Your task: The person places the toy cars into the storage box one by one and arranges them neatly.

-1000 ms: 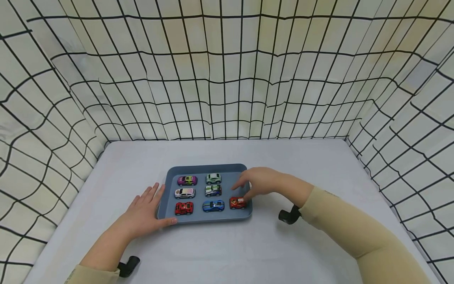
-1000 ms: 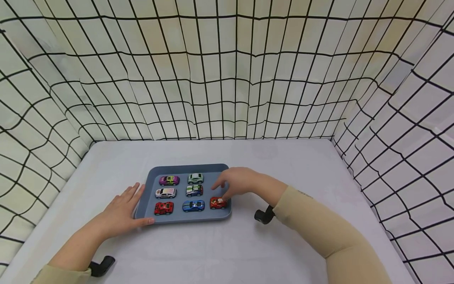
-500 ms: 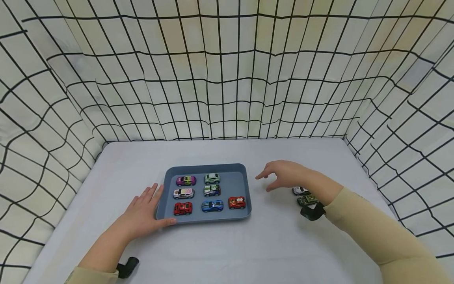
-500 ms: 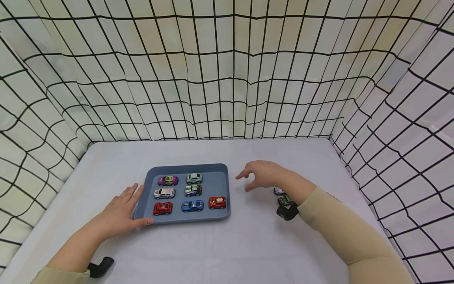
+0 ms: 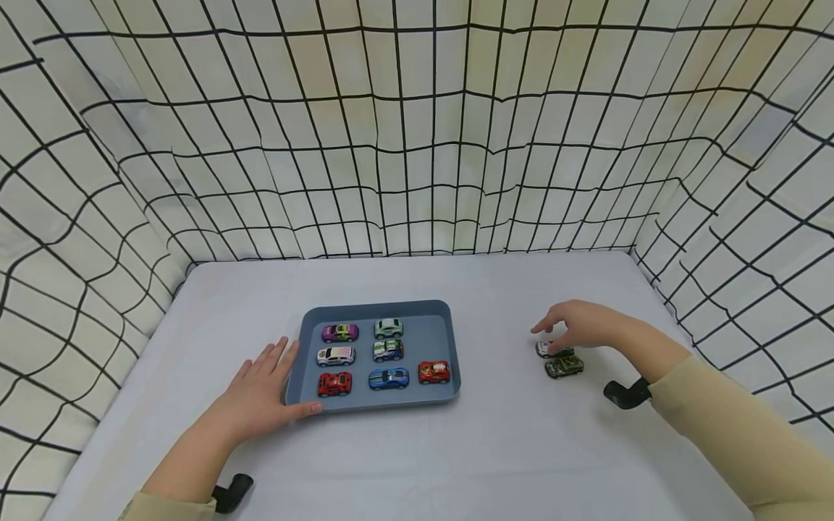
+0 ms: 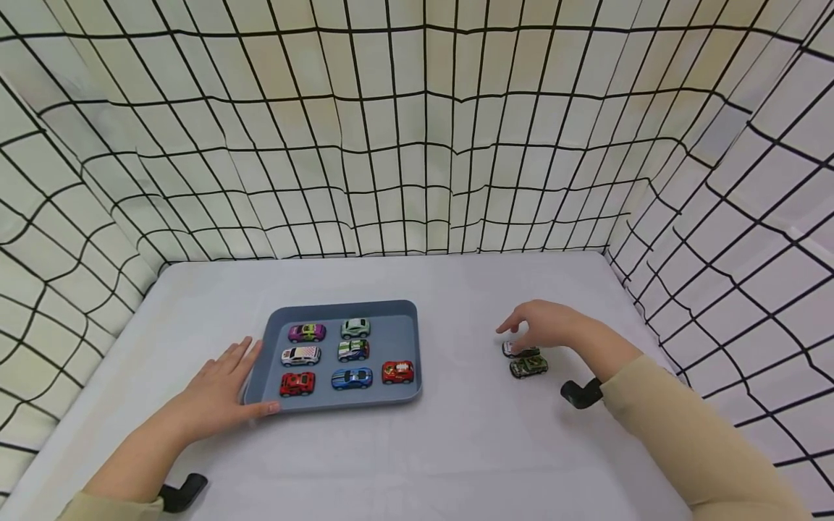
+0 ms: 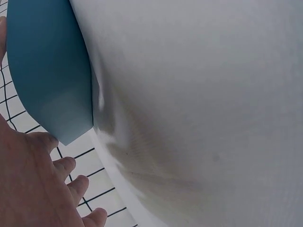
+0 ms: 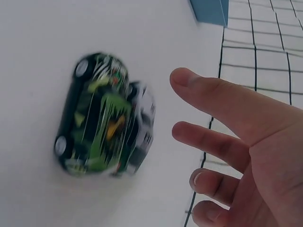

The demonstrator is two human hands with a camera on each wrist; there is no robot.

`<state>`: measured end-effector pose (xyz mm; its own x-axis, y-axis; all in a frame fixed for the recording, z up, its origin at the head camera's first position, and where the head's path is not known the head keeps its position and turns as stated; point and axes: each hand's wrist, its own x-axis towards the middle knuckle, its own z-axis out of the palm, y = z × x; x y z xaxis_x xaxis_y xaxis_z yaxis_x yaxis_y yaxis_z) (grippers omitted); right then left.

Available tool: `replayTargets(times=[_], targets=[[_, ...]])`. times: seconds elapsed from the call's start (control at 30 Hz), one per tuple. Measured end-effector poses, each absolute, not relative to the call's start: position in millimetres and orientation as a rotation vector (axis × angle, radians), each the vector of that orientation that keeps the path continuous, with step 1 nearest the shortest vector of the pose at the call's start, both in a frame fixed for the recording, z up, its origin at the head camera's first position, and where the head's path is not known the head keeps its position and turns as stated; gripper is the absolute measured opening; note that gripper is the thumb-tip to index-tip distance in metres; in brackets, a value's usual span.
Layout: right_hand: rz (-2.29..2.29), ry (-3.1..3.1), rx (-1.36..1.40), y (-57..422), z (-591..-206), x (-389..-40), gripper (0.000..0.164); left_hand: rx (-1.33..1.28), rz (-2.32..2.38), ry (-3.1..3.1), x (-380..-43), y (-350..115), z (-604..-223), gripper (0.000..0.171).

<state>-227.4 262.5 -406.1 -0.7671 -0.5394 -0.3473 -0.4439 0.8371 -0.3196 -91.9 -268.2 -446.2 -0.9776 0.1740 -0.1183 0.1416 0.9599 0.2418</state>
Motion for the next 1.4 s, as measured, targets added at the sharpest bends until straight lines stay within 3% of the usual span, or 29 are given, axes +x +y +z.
replayTargets(times=[0.4, 1.4], targets=[[-0.395, 2.500, -0.652, 285, -410, -234, 0.037, 0.241, 0.353, 2.972, -92, -269, -447, 0.126], [-0.336, 2.482, -0.732, 272, -426, -240, 0.036, 0.232, 0.347, 2.968, -93, -268, -448, 0.125]])
